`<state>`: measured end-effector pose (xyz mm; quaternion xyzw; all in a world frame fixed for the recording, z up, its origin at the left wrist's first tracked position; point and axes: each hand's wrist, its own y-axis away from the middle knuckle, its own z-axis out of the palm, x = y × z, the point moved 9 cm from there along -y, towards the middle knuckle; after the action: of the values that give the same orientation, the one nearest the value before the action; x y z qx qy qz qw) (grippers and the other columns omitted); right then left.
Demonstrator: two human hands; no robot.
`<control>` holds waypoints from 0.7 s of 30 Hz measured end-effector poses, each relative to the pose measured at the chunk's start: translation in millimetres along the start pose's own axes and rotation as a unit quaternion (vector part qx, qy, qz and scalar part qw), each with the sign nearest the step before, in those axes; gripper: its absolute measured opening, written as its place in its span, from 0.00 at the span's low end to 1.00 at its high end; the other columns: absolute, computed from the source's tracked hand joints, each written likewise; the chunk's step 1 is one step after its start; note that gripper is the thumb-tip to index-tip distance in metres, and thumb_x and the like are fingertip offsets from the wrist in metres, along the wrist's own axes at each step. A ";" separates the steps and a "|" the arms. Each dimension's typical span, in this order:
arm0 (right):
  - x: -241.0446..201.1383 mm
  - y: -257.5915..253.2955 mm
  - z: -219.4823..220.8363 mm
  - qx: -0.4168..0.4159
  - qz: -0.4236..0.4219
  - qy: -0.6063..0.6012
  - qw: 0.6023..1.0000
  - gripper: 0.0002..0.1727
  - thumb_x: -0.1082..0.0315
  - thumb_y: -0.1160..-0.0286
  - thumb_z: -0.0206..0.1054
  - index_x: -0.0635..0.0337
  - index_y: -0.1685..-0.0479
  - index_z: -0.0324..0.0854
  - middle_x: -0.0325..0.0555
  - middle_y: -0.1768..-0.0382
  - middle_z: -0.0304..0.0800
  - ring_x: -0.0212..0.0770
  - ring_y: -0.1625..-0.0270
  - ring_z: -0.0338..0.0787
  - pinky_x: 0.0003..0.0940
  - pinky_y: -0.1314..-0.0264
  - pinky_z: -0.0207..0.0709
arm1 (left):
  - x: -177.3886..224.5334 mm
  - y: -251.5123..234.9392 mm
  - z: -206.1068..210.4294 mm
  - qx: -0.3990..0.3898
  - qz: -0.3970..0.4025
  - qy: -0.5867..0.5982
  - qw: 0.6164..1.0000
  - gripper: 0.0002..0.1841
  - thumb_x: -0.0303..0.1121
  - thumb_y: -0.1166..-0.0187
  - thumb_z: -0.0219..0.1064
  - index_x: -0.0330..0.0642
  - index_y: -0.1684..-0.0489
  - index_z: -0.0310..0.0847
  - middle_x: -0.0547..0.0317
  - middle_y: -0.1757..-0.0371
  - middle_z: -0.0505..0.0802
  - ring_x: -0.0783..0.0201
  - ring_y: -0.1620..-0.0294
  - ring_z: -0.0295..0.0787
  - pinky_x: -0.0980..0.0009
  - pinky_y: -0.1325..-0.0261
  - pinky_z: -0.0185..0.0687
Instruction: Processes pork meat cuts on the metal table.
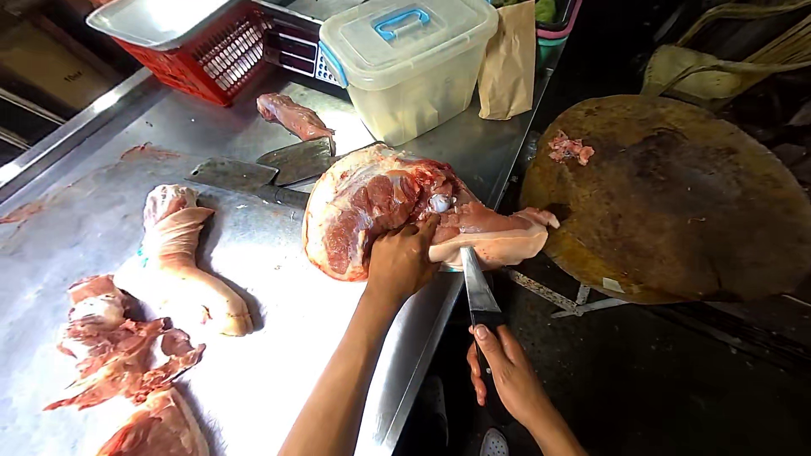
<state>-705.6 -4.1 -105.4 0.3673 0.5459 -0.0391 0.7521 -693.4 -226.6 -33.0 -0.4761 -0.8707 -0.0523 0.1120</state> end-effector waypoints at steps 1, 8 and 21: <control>4.0 -3.1 -2.2 -0.002 -0.019 0.001 1.000 0.19 0.51 0.08 0.49 0.60 0.42 0.69 0.36 0.80 0.78 0.32 0.88 0.79 0.28 0.85 0.82 | -3.0 -2.0 -1.7 -0.012 -0.012 0.004 1.000 0.38 0.54 0.33 0.77 0.57 0.18 0.77 0.47 0.51 0.95 0.44 0.53 0.93 0.41 0.53 0.85; 39.2 -37.5 -16.9 -0.012 -0.175 0.020 0.984 0.24 0.44 0.12 0.56 0.60 0.47 0.73 0.31 0.80 0.79 0.26 0.86 0.78 0.23 0.82 0.80 | -4.4 -7.9 -2.5 -0.041 -0.018 -0.003 0.999 0.39 0.57 0.36 0.77 0.58 0.18 0.77 0.47 0.49 0.95 0.43 0.52 0.94 0.39 0.54 0.84; 68.2 -24.3 -29.6 0.000 -0.192 0.050 0.980 0.27 0.39 0.13 0.55 0.57 0.47 0.75 0.31 0.80 0.80 0.25 0.84 0.80 0.24 0.80 0.81 | -4.1 -10.4 -4.3 0.008 0.012 -0.017 1.000 0.40 0.60 0.38 0.77 0.57 0.21 0.80 0.49 0.57 0.96 0.46 0.58 0.94 0.43 0.58 0.84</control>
<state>-713.0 19.2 -179.7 0.2575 0.6427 -0.1642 0.7026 -699.3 -236.4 -29.7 -0.4866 -0.8670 -0.0355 0.1017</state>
